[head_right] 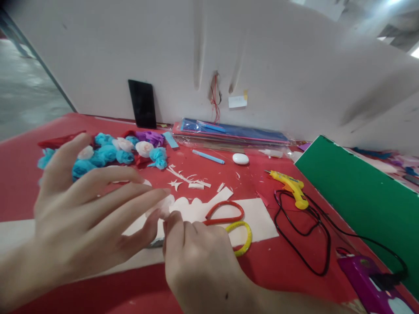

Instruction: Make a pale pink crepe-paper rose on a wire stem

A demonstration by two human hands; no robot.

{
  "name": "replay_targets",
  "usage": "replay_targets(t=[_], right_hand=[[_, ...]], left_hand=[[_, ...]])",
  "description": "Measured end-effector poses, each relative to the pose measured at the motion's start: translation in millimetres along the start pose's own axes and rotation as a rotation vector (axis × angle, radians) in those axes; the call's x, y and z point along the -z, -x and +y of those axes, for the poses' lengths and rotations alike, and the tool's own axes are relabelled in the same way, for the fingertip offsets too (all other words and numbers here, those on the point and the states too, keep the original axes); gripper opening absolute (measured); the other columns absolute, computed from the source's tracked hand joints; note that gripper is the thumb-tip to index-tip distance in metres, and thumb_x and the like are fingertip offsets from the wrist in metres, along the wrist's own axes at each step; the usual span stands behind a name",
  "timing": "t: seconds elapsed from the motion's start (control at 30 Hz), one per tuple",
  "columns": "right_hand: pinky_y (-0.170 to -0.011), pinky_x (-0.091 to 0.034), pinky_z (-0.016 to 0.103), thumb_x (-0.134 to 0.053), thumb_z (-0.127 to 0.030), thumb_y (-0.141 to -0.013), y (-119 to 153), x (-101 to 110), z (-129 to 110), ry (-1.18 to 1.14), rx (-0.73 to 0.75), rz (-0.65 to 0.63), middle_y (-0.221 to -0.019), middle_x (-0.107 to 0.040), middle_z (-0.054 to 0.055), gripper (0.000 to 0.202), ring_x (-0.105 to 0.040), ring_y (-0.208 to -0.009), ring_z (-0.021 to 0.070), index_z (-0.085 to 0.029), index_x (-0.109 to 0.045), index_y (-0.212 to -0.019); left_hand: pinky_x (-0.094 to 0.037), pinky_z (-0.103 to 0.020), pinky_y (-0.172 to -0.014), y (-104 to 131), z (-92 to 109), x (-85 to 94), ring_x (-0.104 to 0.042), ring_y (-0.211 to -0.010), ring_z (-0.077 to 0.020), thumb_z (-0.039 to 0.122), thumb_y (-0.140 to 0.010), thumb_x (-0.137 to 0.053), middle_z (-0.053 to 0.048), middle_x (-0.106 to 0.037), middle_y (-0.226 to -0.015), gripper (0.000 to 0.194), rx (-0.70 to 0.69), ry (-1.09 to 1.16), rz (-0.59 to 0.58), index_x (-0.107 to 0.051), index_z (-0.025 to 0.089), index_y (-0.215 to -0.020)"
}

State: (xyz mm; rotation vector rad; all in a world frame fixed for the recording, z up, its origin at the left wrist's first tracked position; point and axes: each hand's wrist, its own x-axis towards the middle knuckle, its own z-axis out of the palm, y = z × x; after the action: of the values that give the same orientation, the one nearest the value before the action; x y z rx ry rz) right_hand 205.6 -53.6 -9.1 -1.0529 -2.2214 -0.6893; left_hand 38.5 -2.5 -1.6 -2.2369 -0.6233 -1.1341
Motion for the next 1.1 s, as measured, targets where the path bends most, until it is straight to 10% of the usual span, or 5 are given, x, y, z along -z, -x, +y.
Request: replay_targets(t=[0.3,0.67,1.1], right_hand=[[-0.035,-0.032,0.029,-0.040,0.008,-0.087,-6,9,10,0.046,0.015,-0.025,-0.044,-0.057,0.001,0.030,-0.050,-0.034,0.0143,0.005,-0.070,-0.085],[-0.038,-0.028,0.027,-0.035,0.007,-0.088,-4,6,9,0.172,0.041,-0.010,-0.038,-0.049,-0.003,0.044,-0.047,-0.031,0.0118,-0.017,-0.055,-0.056],[-0.036,-0.032,0.024,-0.040,0.007,-0.064,3,5,5,0.180,0.019,-0.226,-0.041,-0.059,0.001,0.029,-0.051,-0.033,0.0132,-0.017,-0.056,-0.065]], left_hand=[[-0.029,-0.056,-0.119,-9,-3,4.1,-0.059,-0.084,-0.0171,0.020,-0.089,-0.059,0.003,-0.072,-0.087,0.004,0.170,0.214,-0.072,-0.061,0.022,-0.092],[-0.007,-0.047,-0.129,0,0,3.6,-0.056,-0.101,-0.0108,0.009,-0.088,-0.055,0.008,-0.071,-0.093,0.020,-0.188,0.110,-0.046,-0.066,0.026,-0.084],[-0.001,-0.058,-0.127,12,15,6.5,-0.049,-0.115,-0.0199,0.009,-0.089,-0.054,-0.009,-0.060,-0.117,0.022,-0.227,-0.060,-0.169,-0.069,0.012,-0.105]])
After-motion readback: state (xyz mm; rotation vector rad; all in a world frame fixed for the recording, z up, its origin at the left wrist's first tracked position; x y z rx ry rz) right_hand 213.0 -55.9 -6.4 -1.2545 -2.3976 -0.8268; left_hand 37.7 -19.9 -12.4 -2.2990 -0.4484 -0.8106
